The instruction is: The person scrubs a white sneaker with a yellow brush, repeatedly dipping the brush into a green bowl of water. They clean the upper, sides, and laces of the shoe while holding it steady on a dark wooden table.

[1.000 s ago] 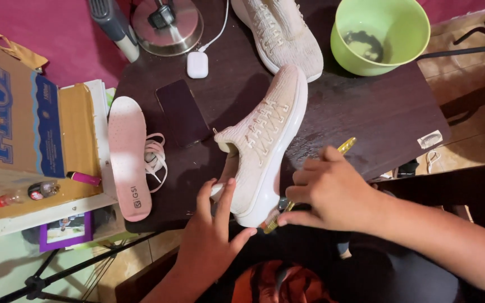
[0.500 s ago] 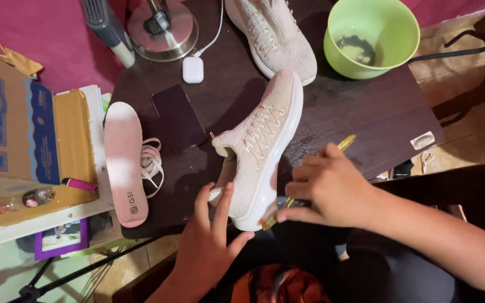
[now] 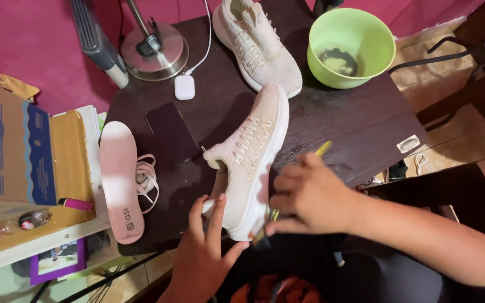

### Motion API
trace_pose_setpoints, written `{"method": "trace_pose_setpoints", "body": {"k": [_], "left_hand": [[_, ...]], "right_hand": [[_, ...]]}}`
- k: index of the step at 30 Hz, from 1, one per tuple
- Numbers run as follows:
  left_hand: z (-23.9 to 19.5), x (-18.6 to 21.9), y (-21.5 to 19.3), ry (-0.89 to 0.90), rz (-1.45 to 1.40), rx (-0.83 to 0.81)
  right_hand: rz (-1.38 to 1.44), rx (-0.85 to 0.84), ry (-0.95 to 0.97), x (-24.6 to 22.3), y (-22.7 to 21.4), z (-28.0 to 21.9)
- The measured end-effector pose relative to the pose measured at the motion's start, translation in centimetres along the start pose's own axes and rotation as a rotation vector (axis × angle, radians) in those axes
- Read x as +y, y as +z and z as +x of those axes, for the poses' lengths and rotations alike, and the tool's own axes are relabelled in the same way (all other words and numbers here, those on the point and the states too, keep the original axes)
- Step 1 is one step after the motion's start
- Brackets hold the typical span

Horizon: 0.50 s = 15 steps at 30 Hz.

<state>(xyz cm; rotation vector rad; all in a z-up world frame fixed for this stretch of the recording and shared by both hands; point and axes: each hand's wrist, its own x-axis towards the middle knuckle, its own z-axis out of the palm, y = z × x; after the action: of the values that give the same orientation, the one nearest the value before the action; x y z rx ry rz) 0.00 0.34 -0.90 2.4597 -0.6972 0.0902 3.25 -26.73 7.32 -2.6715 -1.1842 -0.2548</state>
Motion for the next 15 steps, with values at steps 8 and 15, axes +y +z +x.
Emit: {"method": "trace_pose_setpoints", "body": {"k": [8,15], "left_hand": [[0.0,0.0,0.1,0.001,-0.064,-0.015],[0.2,0.4,-0.5,0.001,-0.054,-0.025]], "right_hand": [[-0.011,0.000,0.116,0.4,0.2,-0.2],[-0.040,0.062,0.161,-0.2,0.2,0.0]]}}
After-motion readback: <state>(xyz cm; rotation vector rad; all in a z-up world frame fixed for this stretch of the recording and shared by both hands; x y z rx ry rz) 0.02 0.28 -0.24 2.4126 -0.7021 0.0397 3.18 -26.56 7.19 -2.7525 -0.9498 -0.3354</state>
